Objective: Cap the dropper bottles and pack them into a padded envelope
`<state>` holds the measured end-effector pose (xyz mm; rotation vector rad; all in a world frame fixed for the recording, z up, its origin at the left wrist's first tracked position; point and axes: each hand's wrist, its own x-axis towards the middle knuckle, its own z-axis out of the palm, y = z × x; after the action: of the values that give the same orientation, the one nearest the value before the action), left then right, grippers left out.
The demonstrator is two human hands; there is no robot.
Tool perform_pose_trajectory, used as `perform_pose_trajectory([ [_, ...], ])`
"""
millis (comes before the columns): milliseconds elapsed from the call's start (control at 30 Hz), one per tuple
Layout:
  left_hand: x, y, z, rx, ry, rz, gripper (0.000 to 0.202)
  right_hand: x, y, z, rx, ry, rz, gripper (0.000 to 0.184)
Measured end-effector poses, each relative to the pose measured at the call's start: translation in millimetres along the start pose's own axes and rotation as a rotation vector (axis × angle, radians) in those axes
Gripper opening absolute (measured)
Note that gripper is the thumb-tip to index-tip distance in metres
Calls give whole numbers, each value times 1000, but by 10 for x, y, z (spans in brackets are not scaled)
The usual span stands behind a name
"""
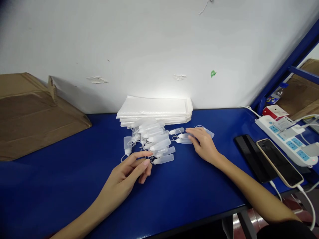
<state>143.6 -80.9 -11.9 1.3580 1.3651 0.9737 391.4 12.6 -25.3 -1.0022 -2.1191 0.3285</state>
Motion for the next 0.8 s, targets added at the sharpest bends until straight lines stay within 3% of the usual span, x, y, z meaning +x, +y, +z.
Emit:
perform_pose_trajectory([
  [200,17,4,11,0,0,-6,34,28,309,-290,-290,19,184,20],
  [433,10,43,21,13,15,-12,33,-46,451,-226,-356,-78,310,18],
  [633,-5,38,8,66,-19,5,32,4,154,-304,-269,-79,272,19],
  [800,-17,39,1,107,-86,-8,34,-51,-258,-264,-44,-74,3,19],
])
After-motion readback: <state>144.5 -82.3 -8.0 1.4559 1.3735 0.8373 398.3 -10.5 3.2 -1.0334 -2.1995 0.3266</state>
